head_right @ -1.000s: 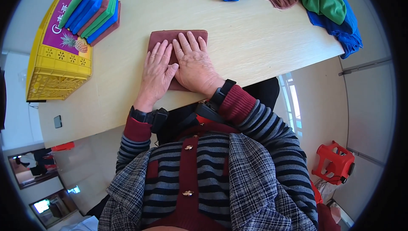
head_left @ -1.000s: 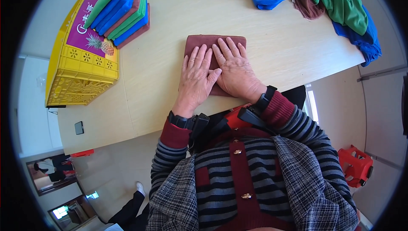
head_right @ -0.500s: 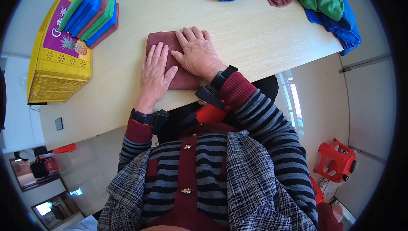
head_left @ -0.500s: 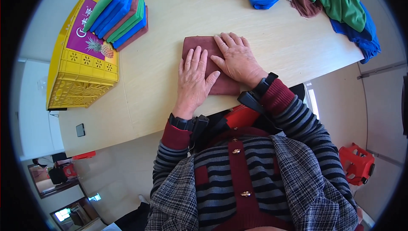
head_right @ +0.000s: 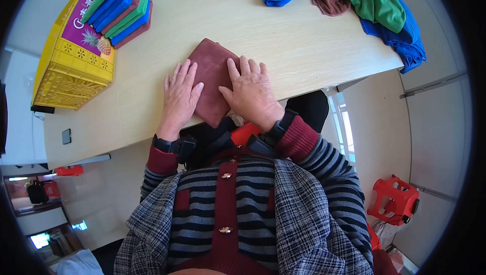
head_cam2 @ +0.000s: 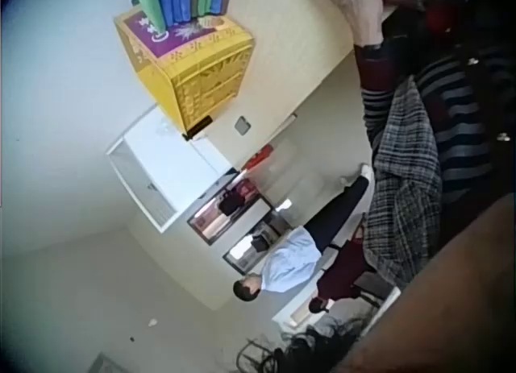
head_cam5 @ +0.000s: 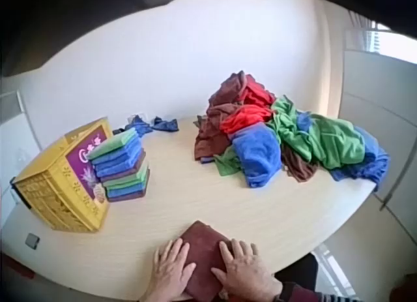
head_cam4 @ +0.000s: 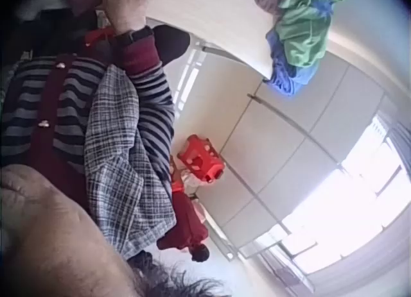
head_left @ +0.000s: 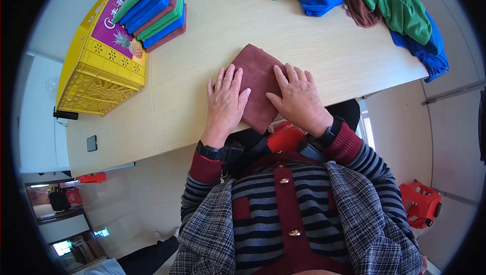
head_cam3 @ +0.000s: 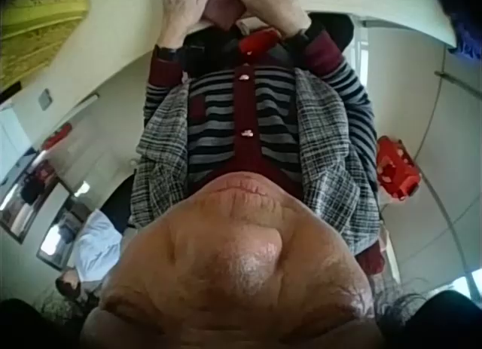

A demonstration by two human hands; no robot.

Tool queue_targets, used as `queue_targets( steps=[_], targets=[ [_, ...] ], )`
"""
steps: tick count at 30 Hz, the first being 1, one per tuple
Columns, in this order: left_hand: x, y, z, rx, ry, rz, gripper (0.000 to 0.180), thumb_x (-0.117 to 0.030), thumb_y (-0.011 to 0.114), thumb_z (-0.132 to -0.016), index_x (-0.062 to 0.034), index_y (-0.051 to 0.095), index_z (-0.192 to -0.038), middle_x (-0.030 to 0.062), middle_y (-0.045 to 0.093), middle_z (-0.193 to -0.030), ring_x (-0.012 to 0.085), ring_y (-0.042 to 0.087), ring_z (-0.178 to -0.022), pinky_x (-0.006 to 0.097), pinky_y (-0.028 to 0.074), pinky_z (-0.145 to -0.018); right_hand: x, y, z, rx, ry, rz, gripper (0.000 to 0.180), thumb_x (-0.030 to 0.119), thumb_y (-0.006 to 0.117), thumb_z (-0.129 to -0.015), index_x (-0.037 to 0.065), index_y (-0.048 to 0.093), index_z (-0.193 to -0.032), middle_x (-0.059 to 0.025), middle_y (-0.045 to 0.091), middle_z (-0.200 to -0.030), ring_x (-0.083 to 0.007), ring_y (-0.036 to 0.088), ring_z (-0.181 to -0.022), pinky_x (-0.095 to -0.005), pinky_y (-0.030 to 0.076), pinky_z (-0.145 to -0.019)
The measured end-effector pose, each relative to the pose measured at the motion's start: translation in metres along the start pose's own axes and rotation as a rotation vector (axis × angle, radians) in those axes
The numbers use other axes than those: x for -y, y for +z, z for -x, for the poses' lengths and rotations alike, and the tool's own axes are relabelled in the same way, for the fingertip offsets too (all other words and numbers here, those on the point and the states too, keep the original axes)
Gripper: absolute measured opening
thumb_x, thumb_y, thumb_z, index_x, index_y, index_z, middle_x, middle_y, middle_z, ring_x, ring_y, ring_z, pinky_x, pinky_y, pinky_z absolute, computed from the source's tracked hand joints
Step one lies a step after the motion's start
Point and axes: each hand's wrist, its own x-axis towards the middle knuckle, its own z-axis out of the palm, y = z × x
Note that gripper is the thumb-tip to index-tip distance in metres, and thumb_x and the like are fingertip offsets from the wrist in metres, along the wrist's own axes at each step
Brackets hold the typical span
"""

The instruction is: The person folds a green cloth by hand, places it on a stack, and then picks up a brown cloth. They spread the brown cloth flat on the table and fold it into a smaller square.

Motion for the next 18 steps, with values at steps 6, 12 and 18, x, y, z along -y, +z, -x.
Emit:
queue_targets(
  steps=[6, 12, 18],
  targets=[
    [-0.017, 0.012, 0.008, -0.108, 0.060, 0.014, 0.062, -0.038, 0.055, -0.103, -0.0034, 0.044, -0.153, 0.0193, 0.039, -0.160, 0.0375, 0.032, -0.151, 0.060, 0.021, -0.122, 0.018, 0.001, -0.020, -0.188, -0.258, -0.095, 0.068, 0.044, 0.057, -0.100, 0.002, 0.045, -0.152, -0.0211, 0.044, -0.155, -0.0389, 0.035, -0.149, -0.0509, 0.026, -0.123],
    [-0.018, 0.012, 0.014, -0.106, 0.069, 0.012, 0.064, -0.033, 0.056, -0.102, 0.0020, 0.041, -0.153, 0.0201, 0.037, -0.160, 0.0375, 0.031, -0.152, 0.058, 0.021, -0.123, 0.017, 0.035, -0.046, -0.045, -0.415, -0.297, 0.067, 0.047, 0.051, -0.103, 0.004, 0.043, -0.154, -0.0192, 0.042, -0.159, -0.0363, 0.034, -0.151, -0.0495, 0.026, -0.124],
    [-0.015, 0.009, 0.011, -0.074, 0.075, -0.017, 0.065, -0.032, 0.056, -0.102, 0.0028, 0.039, -0.154, 0.0200, 0.036, -0.162, 0.0366, 0.030, -0.152, 0.057, 0.019, -0.125, -0.004, 0.039, -0.063, -0.106, -0.332, -0.172, 0.064, 0.046, 0.048, -0.105, 0.006, 0.044, -0.154, -0.0174, 0.046, -0.157, -0.0359, 0.036, -0.149, -0.0467, 0.027, -0.124]
  ],
)
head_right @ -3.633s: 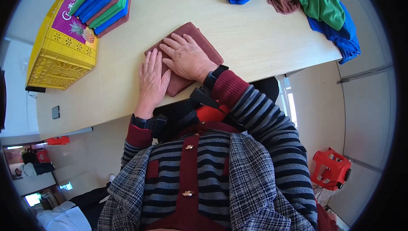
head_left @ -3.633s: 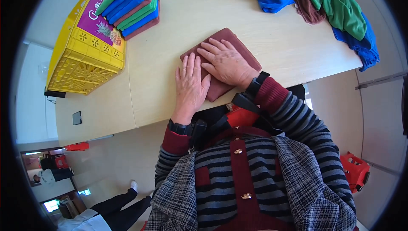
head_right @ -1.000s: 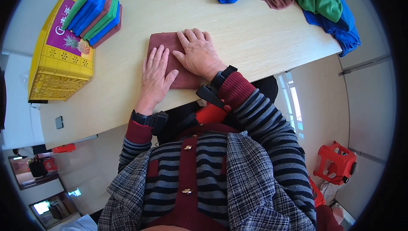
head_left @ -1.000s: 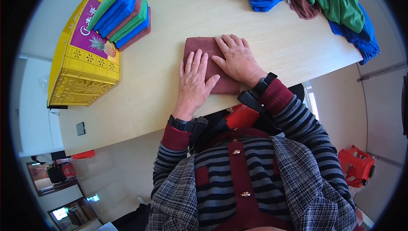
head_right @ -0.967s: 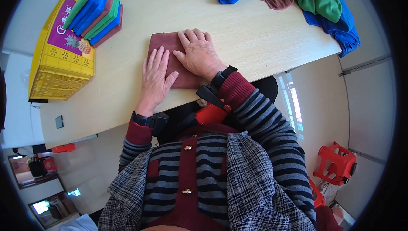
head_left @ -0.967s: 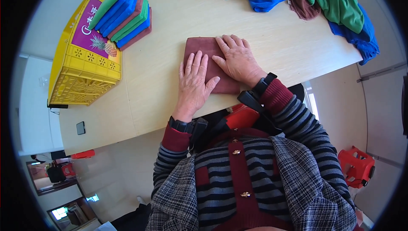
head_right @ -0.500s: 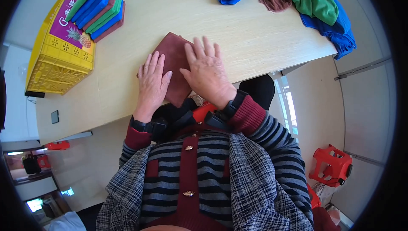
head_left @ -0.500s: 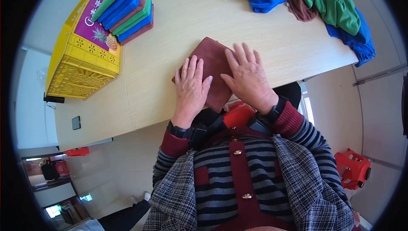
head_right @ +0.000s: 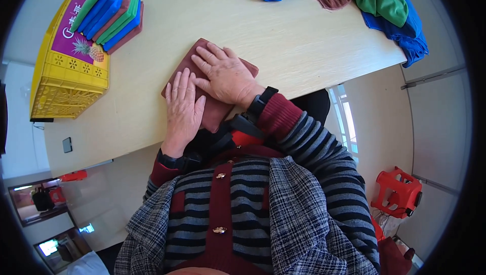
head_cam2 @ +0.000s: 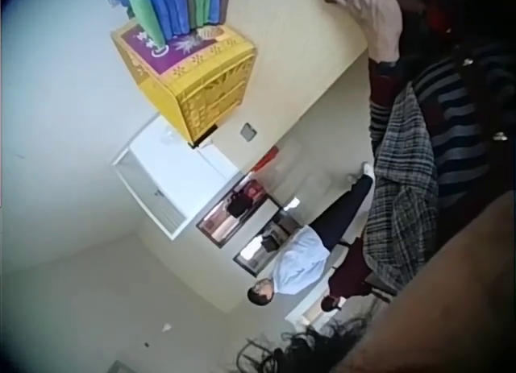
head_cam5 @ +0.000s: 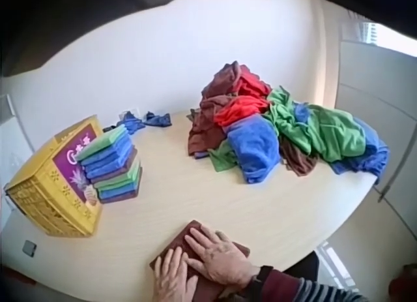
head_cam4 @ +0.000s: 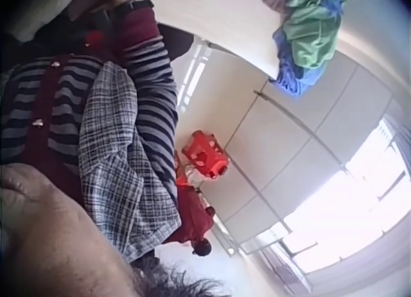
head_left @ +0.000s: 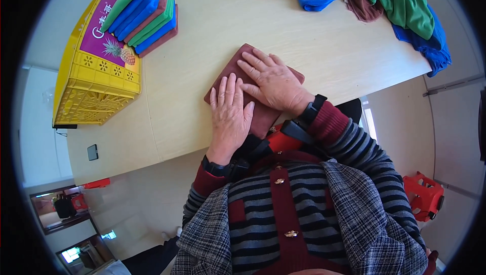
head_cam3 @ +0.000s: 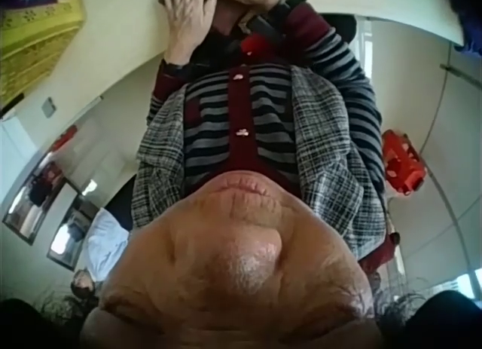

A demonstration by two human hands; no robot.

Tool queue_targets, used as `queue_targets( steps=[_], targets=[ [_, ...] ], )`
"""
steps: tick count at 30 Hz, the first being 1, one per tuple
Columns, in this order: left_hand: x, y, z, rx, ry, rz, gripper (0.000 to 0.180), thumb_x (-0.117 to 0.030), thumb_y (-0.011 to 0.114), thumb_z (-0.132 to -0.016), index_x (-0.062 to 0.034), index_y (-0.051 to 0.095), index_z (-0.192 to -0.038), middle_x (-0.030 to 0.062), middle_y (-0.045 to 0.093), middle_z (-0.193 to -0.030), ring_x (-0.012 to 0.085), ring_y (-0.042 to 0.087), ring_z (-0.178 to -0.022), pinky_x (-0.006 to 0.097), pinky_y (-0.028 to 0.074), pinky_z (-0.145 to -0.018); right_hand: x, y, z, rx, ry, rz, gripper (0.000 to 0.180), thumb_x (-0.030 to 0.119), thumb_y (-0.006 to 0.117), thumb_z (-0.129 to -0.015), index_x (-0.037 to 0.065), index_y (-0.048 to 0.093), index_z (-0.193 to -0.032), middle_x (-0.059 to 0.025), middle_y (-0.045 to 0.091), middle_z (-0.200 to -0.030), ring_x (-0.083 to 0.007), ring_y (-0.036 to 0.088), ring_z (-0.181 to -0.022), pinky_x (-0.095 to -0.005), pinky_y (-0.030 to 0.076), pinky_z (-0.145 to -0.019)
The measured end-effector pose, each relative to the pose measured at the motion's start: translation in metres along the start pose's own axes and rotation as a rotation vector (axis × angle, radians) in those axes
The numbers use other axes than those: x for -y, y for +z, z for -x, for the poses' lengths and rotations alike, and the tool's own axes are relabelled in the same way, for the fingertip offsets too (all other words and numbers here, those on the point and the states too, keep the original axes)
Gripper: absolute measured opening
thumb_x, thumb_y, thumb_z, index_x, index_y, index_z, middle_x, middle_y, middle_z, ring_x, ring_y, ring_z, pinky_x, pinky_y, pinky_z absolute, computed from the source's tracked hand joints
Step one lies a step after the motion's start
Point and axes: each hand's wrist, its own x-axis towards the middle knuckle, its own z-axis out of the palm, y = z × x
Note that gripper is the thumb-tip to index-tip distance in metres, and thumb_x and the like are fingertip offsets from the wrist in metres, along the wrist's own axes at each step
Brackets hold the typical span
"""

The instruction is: The person folds a green cloth by hand, places it on a stack, and then picks up a brown cloth. They spread the brown cloth flat on the table and fold it into a smaller square.

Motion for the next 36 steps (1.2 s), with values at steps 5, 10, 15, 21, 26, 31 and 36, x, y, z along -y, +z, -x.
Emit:
queue_targets(
  steps=[5, 10, 15, 21, 26, 31, 36],
  targets=[
    [0.002, -0.001, -0.001, 0.004, 0.013, -0.001, 0.064, -0.033, 0.056, -0.103, 0.0011, 0.040, -0.154, 0.0189, 0.036, -0.162, 0.0358, 0.030, -0.152, 0.056, 0.019, -0.124, -0.022, -0.001, 0.000, -0.041, 0.120, 0.042, 0.061, 0.042, 0.049, -0.105, 0.006, 0.045, -0.153, -0.0173, 0.049, -0.154, -0.0351, 0.039, -0.147, -0.0464, 0.029, -0.122],
    [0.006, 0.004, -0.004, -0.018, 0.029, -0.016, 0.062, -0.033, 0.056, -0.102, -0.0012, 0.041, -0.154, 0.0173, 0.038, -0.161, 0.0349, 0.032, -0.152, 0.056, 0.021, -0.124, -0.039, -0.002, 0.009, -0.090, 0.194, 0.044, 0.056, 0.040, 0.049, -0.105, 0.006, 0.049, -0.149, -0.0177, 0.051, -0.151, -0.0350, 0.040, -0.146, -0.0460, 0.031, -0.121],
    [0.010, 0.008, -0.007, -0.054, 0.021, -0.027, 0.060, -0.033, 0.056, -0.103, -0.0021, 0.043, -0.153, 0.0161, 0.041, -0.160, 0.0342, 0.034, -0.150, 0.056, 0.022, -0.123, -0.038, -0.010, 0.023, -0.166, 0.244, 0.017, 0.050, 0.034, 0.055, -0.102, 0.004, 0.055, -0.143, -0.0185, 0.053, -0.148, -0.0351, 0.041, -0.145, -0.0459, 0.032, -0.120],
    [0.001, 0.019, -0.011, -0.110, -0.073, -0.081, 0.060, -0.033, 0.055, -0.103, -0.0011, 0.043, -0.152, 0.0177, 0.042, -0.159, 0.0361, 0.034, -0.149, 0.057, 0.022, -0.122, 0.012, -0.025, 0.034, -0.316, 0.068, -0.127, 0.051, 0.029, 0.061, -0.099, 0.002, 0.055, -0.142, -0.0192, 0.054, -0.146, -0.0361, 0.042, -0.144, -0.0468, 0.032, -0.120],
    [-0.012, 0.014, -0.008, -0.128, -0.034, 0.011, 0.060, -0.033, 0.052, -0.104, -0.0003, 0.041, -0.154, 0.0188, 0.040, -0.159, 0.0385, 0.032, -0.150, 0.059, 0.020, -0.122, 0.038, -0.005, 0.029, -0.292, 0.085, -0.074, 0.054, 0.034, 0.057, -0.101, 0.002, 0.053, -0.144, -0.0188, 0.052, -0.149, -0.0373, 0.041, -0.144, -0.0489, 0.030, -0.121],
    [-0.022, 0.019, 0.011, -0.102, 0.006, -0.002, 0.063, -0.036, 0.049, -0.105, -0.0002, 0.037, -0.156, 0.0189, 0.035, -0.161, 0.0395, 0.029, -0.151, 0.062, 0.017, -0.123, 0.042, 0.003, 0.036, -0.164, 0.079, -0.028, 0.058, 0.040, 0.050, -0.104, 0.003, 0.049, -0.149, -0.0173, 0.047, -0.155, -0.0373, 0.037, -0.148, -0.0500, 0.024, -0.124],
    [-0.020, 0.010, 0.010, -0.026, -0.007, -0.019, 0.069, -0.042, 0.049, -0.104, 0.0002, 0.035, -0.157, 0.0199, 0.031, -0.163, 0.0406, 0.027, -0.152, 0.062, 0.015, -0.123, 0.030, 0.001, 0.043, -0.101, 0.061, -0.030, 0.060, 0.042, 0.048, -0.105, 0.005, 0.047, -0.152, -0.0159, 0.043, -0.159, -0.0359, 0.032, -0.151, -0.0490, 0.020, -0.126]
  ],
)
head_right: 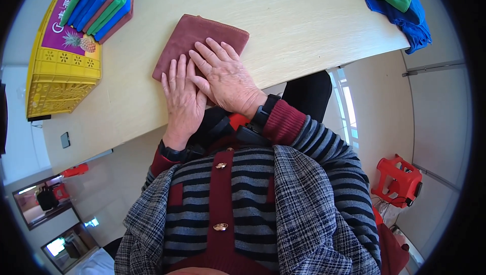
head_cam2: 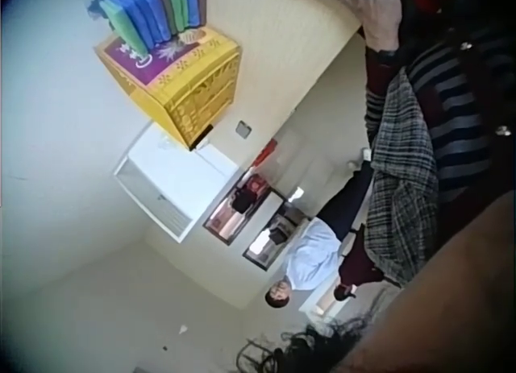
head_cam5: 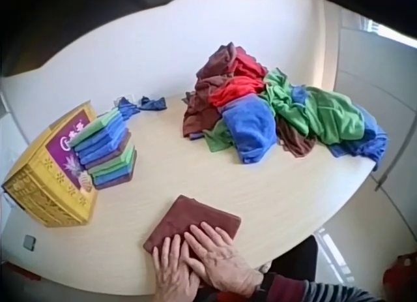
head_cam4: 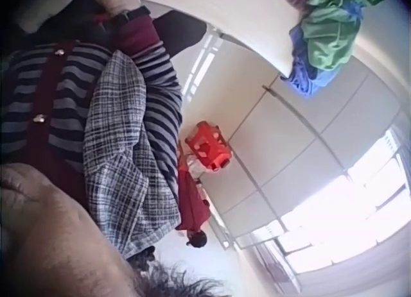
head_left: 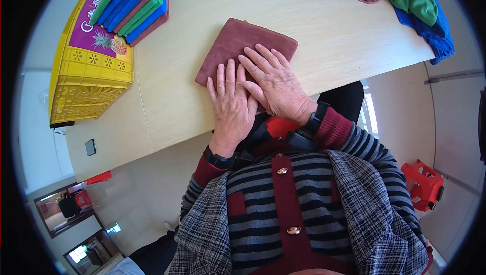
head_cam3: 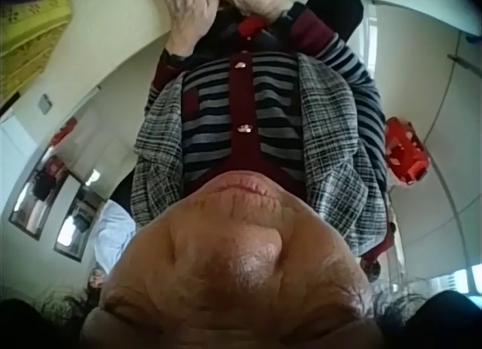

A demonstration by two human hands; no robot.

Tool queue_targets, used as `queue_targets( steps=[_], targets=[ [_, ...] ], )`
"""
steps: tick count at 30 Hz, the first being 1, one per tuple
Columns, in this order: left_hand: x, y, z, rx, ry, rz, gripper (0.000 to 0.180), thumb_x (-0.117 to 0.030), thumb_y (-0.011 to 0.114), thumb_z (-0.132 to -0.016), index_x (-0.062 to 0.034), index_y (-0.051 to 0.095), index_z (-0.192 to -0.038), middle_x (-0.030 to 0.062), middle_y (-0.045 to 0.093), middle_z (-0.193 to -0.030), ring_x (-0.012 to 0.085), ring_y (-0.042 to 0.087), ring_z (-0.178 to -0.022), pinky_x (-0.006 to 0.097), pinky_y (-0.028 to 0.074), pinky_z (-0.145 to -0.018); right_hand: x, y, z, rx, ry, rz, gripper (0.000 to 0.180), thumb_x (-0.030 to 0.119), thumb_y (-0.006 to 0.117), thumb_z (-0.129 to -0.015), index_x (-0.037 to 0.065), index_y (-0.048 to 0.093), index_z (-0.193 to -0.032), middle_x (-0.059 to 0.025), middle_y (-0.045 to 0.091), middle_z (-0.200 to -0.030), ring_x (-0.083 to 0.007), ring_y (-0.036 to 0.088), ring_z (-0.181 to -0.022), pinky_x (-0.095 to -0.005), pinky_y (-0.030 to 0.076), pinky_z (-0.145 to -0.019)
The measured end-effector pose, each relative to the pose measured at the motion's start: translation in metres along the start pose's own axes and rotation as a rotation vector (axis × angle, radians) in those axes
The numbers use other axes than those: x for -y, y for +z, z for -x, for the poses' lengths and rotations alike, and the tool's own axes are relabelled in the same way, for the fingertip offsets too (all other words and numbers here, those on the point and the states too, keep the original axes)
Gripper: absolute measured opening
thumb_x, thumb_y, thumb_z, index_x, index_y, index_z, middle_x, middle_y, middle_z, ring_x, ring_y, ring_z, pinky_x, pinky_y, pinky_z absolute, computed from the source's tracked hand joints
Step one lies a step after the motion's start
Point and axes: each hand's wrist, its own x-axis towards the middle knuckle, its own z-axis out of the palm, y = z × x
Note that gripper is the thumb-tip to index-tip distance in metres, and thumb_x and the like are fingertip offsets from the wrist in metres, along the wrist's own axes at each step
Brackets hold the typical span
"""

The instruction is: The person folds a green cloth by hand, places it on a stack, and then picks up a brown cloth. They spread the brown cloth flat on the table and fold it into a smaller square.

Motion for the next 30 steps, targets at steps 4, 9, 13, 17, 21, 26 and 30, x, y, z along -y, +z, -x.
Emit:
queue_targets(
  steps=[4, 9, 13, 17, 21, 26, 30],
  targets=[
    [0.007, -0.006, 0.001, 0.032, -0.001, 0.002, 0.077, -0.048, 0.052, -0.102, 0.0008, 0.033, -0.158, 0.0222, 0.028, -0.165, 0.0421, 0.023, -0.153, 0.062, 0.015, -0.123, -0.004, -0.001, 0.000, 0.027, 0.007, 0.021, 0.059, 0.040, 0.049, -0.105, 0.007, 0.046, -0.153, -0.0147, 0.040, -0.161, -0.0351, 0.030, -0.152, -0.0484, 0.020, -0.126],
    [0.013, -0.014, 0.005, 0.049, 0.001, 0.016, 0.089, -0.056, 0.058, -0.097, 0.0012, 0.031, -0.158, 0.0244, 0.026, -0.165, 0.0428, 0.022, -0.154, 0.062, 0.015, -0.124, -0.004, 0.000, 0.000, -0.009, 0.003, 0.077, 0.056, 0.038, 0.052, -0.103, 0.008, 0.050, -0.151, -0.0142, 0.043, -0.159, -0.0345, 0.033, -0.151, -0.0472, 0.023, -0.125],
    [0.015, -0.014, 0.008, 0.037, -0.015, 0.012, 0.094, -0.059, 0.061, -0.094, 0.0016, 0.030, -0.158, 0.0247, 0.026, -0.165, 0.0429, 0.022, -0.154, 0.061, 0.015, -0.124, -0.005, -0.002, 0.004, -0.009, -0.001, 0.081, 0.055, 0.037, 0.054, -0.103, 0.009, 0.050, -0.151, -0.0138, 0.043, -0.159, -0.0343, 0.033, -0.151, -0.0472, 0.023, -0.125],
    [0.017, -0.017, 0.010, 0.042, -0.028, 0.023, 0.092, -0.059, 0.060, -0.094, 0.0010, 0.032, -0.158, 0.0228, 0.027, -0.166, 0.0421, 0.022, -0.154, 0.061, 0.015, -0.124, -0.008, -0.006, 0.008, 0.010, 0.030, 0.083, 0.054, 0.031, 0.057, -0.102, 0.011, 0.049, -0.152, -0.0134, 0.041, -0.160, -0.0343, 0.032, -0.152, -0.0475, 0.023, -0.126],
    [0.028, -0.022, 0.010, 0.035, -0.069, 0.030, 0.084, -0.055, 0.059, -0.098, -0.0022, 0.034, -0.158, 0.0208, 0.029, -0.165, 0.0405, 0.025, -0.153, 0.061, 0.017, -0.123, -0.011, -0.017, 0.015, -0.039, 0.029, 0.062, 0.047, 0.026, 0.060, -0.100, 0.008, 0.057, -0.143, -0.0145, 0.050, -0.152, -0.0353, 0.041, -0.145, -0.0482, 0.031, -0.122],
    [0.052, -0.022, 0.013, -0.059, -0.188, 0.021, 0.066, -0.044, 0.059, -0.101, -0.0062, 0.042, -0.153, 0.0193, 0.047, -0.150, 0.0377, 0.043, -0.140, 0.059, 0.024, -0.121, -0.003, -0.038, 0.025, -0.063, 0.059, -0.004, 0.037, 0.019, 0.064, -0.097, 0.004, 0.065, -0.131, -0.0155, 0.060, -0.141, -0.0361, 0.051, -0.136, -0.0472, 0.040, -0.115],
    [0.038, -0.029, 0.014, -0.101, -0.163, 0.009, 0.053, -0.034, 0.063, -0.100, -0.0057, 0.053, -0.144, 0.0166, 0.060, -0.130, 0.0348, 0.055, -0.123, 0.057, 0.032, -0.117, -0.016, -0.037, 0.014, -0.122, 0.034, -0.029, 0.033, 0.016, 0.066, -0.095, 0.002, 0.067, -0.124, -0.0158, 0.064, -0.134, -0.0358, 0.056, -0.130, -0.0454, 0.044, -0.110]
  ],
)
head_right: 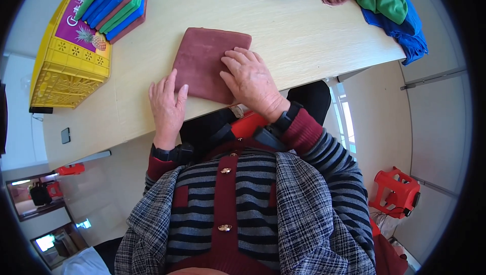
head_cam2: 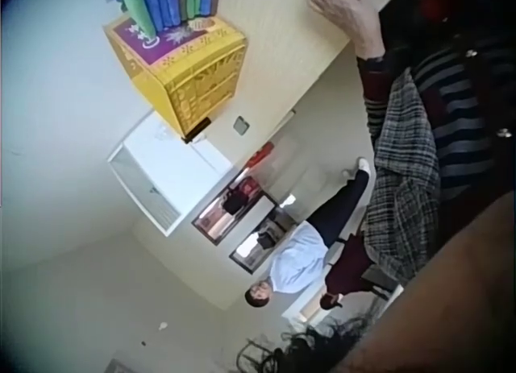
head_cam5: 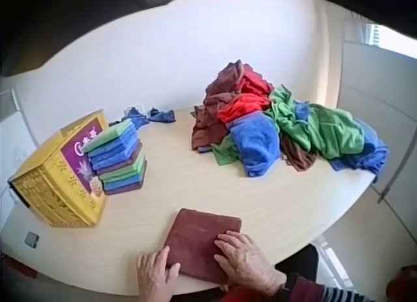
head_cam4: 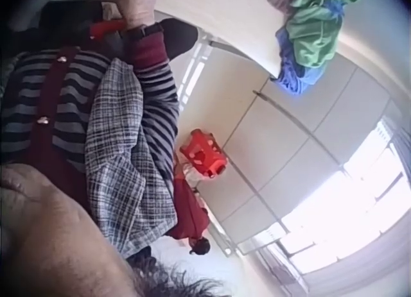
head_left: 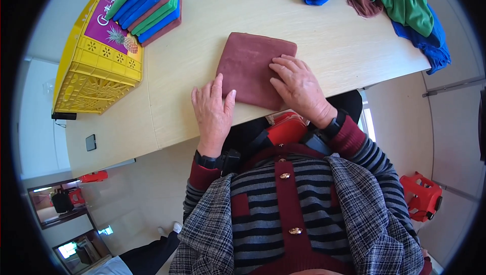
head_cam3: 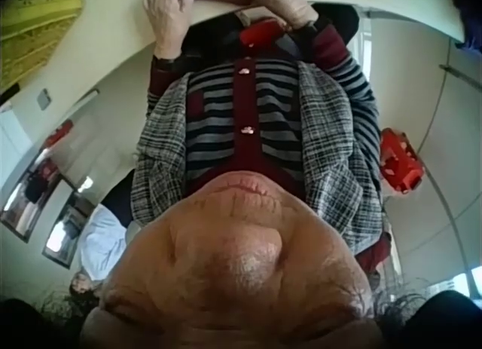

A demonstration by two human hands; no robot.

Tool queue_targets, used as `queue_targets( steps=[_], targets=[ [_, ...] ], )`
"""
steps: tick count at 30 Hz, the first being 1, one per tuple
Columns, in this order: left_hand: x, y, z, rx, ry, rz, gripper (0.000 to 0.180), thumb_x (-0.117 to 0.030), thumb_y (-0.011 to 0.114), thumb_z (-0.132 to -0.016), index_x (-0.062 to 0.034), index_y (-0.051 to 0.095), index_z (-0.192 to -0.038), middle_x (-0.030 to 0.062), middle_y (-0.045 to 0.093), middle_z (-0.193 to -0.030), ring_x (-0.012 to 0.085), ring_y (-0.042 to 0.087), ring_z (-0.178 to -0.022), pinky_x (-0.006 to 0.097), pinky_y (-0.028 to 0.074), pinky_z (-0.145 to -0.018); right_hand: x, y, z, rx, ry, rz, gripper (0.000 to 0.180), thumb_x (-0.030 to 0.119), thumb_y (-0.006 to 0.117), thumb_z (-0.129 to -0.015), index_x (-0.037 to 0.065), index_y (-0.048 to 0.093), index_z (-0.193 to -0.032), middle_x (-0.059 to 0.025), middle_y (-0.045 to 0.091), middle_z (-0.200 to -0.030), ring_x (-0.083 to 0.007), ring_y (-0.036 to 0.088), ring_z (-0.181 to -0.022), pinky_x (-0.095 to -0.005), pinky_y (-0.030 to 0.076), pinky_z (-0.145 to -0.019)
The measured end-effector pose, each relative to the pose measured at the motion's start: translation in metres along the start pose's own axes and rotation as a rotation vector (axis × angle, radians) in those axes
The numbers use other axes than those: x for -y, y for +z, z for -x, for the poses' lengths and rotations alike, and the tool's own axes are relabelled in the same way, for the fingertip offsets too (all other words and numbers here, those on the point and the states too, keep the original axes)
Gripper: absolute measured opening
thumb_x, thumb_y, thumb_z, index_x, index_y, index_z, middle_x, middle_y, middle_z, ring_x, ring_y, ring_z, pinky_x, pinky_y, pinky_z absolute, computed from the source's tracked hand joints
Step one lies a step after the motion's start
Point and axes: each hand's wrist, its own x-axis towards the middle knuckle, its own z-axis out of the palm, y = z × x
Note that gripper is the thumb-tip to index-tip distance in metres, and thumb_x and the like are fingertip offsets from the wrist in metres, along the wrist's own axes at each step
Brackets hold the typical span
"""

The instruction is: The person folds a green cloth by hand, places it on a stack, and then picks up a brown cloth. They spread the brown cloth flat on the table and fold it into a smaller square.

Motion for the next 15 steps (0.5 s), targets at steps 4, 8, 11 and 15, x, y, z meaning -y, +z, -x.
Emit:
queue_targets(
  steps=[4, 8, 11, 15],
  targets=[
    [-0.012, -0.008, 0.011, 0.023, 0.000, 0.056, 0.043, -0.028, 0.066, -0.099, -0.0049, 0.060, -0.135, 0.0137, 0.065, -0.114, 0.0326, 0.060, -0.111, 0.055, 0.037, -0.113, -0.014, -0.011, -0.024, 0.079, 0.041, -0.129, 0.032, 0.016, 0.066, -0.094, 0.000, 0.067, -0.123, -0.0167, 0.064, -0.134, -0.0357, 0.055, -0.130, -0.0434, 0.045, -0.110],
    [-0.016, -0.010, -0.002, -0.089, 0.025, 0.006, 0.042, -0.026, 0.067, -0.098, -0.0034, 0.061, -0.133, 0.0151, 0.064, -0.119, 0.0336, 0.059, -0.115, 0.054, 0.038, -0.112, 0.001, -0.019, -0.042, 0.275, 0.192, -0.070, 0.040, 0.019, 0.066, -0.095, -0.001, 0.063, -0.129, -0.0181, 0.061, -0.138, -0.0360, 0.052, -0.134, -0.0449, 0.042, -0.113],
    [-0.028, -0.005, -0.039, -0.116, 0.131, 0.053, 0.049, -0.032, 0.064, -0.100, -0.0015, 0.058, -0.138, 0.0184, 0.059, -0.134, 0.0354, 0.054, -0.126, 0.054, 0.036, -0.114, 0.003, 0.016, -0.036, 0.000, 0.013, 0.182, 0.054, 0.029, 0.061, -0.098, -0.002, 0.055, -0.141, -0.0209, 0.052, -0.149, -0.0373, 0.044, -0.143, -0.0484, 0.033, -0.119],
    [-0.022, 0.036, -0.065, 0.037, 0.269, 0.117, 0.066, -0.047, 0.054, -0.103, 0.0010, 0.050, -0.147, 0.0216, 0.044, -0.155, 0.0369, 0.039, -0.145, 0.054, 0.028, -0.120, 0.001, 0.045, -0.031, 0.128, 0.022, 0.315, 0.065, 0.034, 0.052, -0.098, -0.004, 0.045, -0.151, -0.0227, 0.041, -0.159, -0.0390, 0.033, -0.151, -0.0541, 0.023, -0.124]
  ],
)
